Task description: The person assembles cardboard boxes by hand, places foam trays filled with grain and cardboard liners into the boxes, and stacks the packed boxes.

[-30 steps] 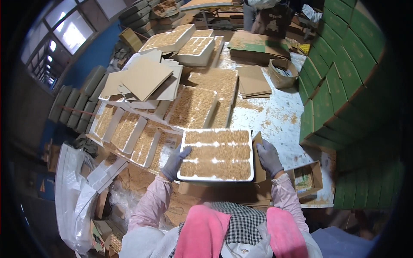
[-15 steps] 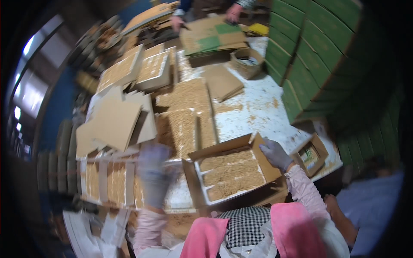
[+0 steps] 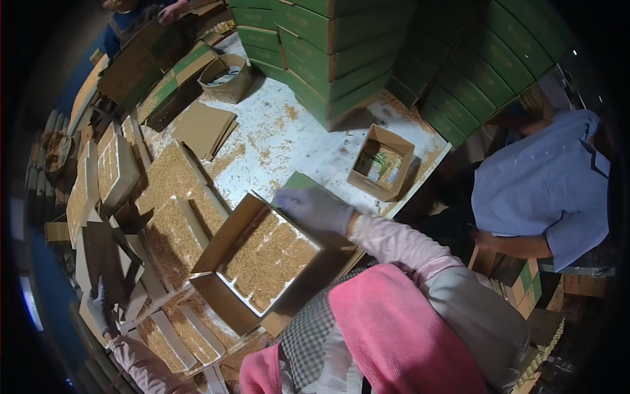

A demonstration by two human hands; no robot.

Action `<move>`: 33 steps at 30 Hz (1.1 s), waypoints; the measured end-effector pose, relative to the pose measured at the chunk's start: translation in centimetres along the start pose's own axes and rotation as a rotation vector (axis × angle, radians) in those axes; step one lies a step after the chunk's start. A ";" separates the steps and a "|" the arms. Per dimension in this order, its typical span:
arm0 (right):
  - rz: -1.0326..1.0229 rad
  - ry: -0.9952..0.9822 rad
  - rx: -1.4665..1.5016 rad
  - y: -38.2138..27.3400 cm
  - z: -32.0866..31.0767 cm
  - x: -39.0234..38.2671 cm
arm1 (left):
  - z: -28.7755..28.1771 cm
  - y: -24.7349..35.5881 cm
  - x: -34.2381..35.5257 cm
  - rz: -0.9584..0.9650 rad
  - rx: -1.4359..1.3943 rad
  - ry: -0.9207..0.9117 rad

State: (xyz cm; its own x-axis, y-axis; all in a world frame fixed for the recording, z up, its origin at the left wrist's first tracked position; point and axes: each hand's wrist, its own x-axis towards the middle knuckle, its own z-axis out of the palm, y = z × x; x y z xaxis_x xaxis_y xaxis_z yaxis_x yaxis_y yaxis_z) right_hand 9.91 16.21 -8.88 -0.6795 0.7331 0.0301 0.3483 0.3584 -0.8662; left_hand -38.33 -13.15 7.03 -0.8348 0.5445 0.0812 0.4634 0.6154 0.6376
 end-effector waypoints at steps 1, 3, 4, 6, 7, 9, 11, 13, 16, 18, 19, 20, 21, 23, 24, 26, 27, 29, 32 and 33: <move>-0.210 0.113 -0.145 3.5 -1.8 0.0 | 0.5 -0.1 0.3 0.000 0.006 -0.006; 0.038 0.252 -0.140 8.3 -6.8 -0.4 | 0.3 -1.9 -0.5 -0.153 -0.428 0.073; 0.081 0.269 -0.200 9.5 -9.6 -0.6 | -0.3 -2.0 -1.2 -0.174 -0.413 0.109; 0.198 0.224 -0.488 17.7 -11.1 -0.3 | -3.9 0.9 -3.2 0.225 0.047 -0.013; 0.360 0.025 -0.610 17.1 -11.5 -0.4 | -2.2 2.8 -4.0 0.159 0.014 0.043; 0.554 -0.234 -0.713 19.0 -11.6 -1.3 | 1.0 8.1 -5.5 0.223 0.165 0.183; 0.548 -0.232 -0.902 21.3 -11.6 -2.4 | 4.0 12.4 -7.3 0.277 -0.141 0.187; 0.536 -0.246 -0.911 21.9 -12.1 -2.5 | 5.1 15.3 -8.7 0.315 -0.426 0.120; 0.472 -0.276 -0.923 19.1 -11.8 -1.0 | 6.8 16.9 -10.3 0.344 -0.589 0.155; 0.490 -0.273 -0.948 18.0 -12.8 -1.0 | 8.6 16.3 -10.1 0.067 -0.915 0.188; 0.414 -0.208 -0.859 18.6 -13.9 -1.4 | 9.3 15.2 -9.4 0.046 -0.902 0.218; 0.337 -0.147 -0.770 18.8 -14.6 -1.8 | 9.5 14.6 -9.5 0.043 -0.916 0.215; 0.310 -0.137 -0.781 16.6 -15.4 -2.4 | 10.0 14.1 -9.7 0.174 -0.930 0.343; 0.240 0.038 -0.727 13.1 -16.9 -3.2 | 10.4 13.8 -11.1 0.482 -0.873 0.538; -0.228 0.122 -0.946 13.0 -17.4 -4.0 | 10.8 17.0 -13.4 0.576 -0.519 0.653; -0.109 0.175 -0.282 0.0 -13.5 -3.1 | 11.0 18.9 -17.4 0.779 0.139 0.679; -0.327 0.154 -0.191 -2.3 -10.8 -2.5 | 11.5 19.2 -18.8 0.832 0.257 0.600; -0.757 0.146 -0.179 -7.3 -4.8 -1.9 | 13.2 20.3 -21.4 0.800 0.453 0.286; -0.638 -0.425 -0.783 -4.9 2.0 -2.4 | 17.2 21.4 -23.6 0.609 0.618 -0.329; -0.492 -0.387 -0.642 -5.6 2.2 -2.5 | 18.8 19.0 -23.8 0.615 0.530 -0.389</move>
State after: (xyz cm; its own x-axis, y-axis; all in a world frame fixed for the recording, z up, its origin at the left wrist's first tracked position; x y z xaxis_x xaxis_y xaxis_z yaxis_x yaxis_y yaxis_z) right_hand 8.27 11.06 -5.23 -0.9771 0.2061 0.0535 0.1749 0.9202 -0.3503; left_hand -4.04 -3.70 2.76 -0.2787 0.9597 -0.0348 0.9519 0.2809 0.1222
